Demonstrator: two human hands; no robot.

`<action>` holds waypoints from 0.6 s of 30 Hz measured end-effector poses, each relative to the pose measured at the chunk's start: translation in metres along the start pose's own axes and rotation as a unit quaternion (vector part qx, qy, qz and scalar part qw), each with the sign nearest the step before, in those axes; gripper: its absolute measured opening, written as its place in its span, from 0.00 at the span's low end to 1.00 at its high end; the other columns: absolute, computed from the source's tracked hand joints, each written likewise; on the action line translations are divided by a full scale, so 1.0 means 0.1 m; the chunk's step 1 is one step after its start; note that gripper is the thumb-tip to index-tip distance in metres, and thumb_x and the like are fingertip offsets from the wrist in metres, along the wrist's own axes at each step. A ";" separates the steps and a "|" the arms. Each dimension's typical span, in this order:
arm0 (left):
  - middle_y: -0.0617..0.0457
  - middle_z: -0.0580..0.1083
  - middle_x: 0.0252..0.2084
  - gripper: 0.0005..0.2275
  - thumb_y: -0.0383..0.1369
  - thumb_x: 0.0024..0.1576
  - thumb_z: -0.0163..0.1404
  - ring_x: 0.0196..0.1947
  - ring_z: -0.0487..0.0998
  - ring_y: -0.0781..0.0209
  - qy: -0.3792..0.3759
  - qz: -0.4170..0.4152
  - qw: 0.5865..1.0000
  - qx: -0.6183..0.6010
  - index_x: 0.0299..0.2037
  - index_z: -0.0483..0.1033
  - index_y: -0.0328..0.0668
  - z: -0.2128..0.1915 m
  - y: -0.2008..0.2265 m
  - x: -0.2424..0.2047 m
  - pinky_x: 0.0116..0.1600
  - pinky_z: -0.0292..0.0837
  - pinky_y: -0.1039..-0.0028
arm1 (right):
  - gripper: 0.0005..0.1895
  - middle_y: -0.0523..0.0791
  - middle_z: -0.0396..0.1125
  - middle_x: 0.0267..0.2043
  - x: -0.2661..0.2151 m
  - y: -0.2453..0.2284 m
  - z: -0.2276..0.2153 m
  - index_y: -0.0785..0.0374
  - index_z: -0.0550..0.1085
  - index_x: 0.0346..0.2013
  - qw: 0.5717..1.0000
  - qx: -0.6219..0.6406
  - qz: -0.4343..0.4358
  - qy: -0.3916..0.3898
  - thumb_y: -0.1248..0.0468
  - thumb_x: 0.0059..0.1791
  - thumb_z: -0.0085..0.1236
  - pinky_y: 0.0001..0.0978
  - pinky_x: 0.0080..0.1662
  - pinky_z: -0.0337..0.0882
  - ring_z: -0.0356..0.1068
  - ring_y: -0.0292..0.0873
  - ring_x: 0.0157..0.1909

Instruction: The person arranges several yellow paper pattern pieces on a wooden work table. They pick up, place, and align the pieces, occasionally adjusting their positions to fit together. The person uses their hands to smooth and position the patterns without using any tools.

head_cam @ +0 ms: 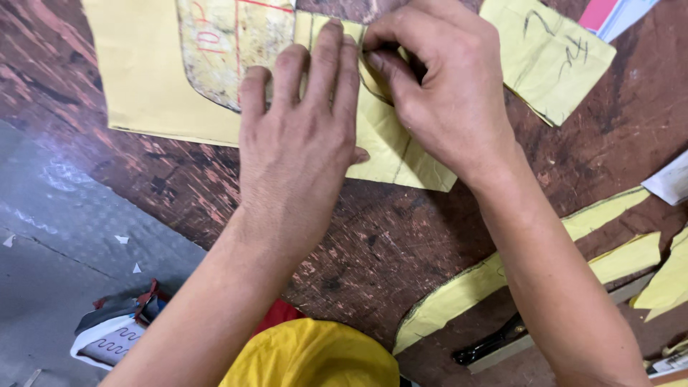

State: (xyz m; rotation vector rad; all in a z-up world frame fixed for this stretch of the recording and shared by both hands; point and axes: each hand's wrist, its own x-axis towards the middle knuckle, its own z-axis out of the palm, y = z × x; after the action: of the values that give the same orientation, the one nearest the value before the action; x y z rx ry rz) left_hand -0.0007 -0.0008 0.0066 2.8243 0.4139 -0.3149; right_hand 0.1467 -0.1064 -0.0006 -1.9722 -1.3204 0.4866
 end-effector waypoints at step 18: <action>0.43 0.57 0.71 0.49 0.51 0.42 0.66 0.66 0.61 0.47 -0.030 -0.006 1.000 0.005 0.71 0.57 0.32 0.06 -0.01 0.02 0.66 0.59 0.48 | 0.06 0.49 0.73 0.38 0.13 0.06 0.06 0.69 0.75 0.40 0.998 -0.059 0.026 0.028 0.80 0.52 0.58 0.39 0.47 0.73 0.75 0.46 0.42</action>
State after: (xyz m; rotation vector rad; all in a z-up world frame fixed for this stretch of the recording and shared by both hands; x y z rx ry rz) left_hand 0.0002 -0.0013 -0.0001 2.8147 0.4191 -0.4031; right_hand 0.1518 -0.0941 -0.0085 -2.1065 -1.2912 0.3821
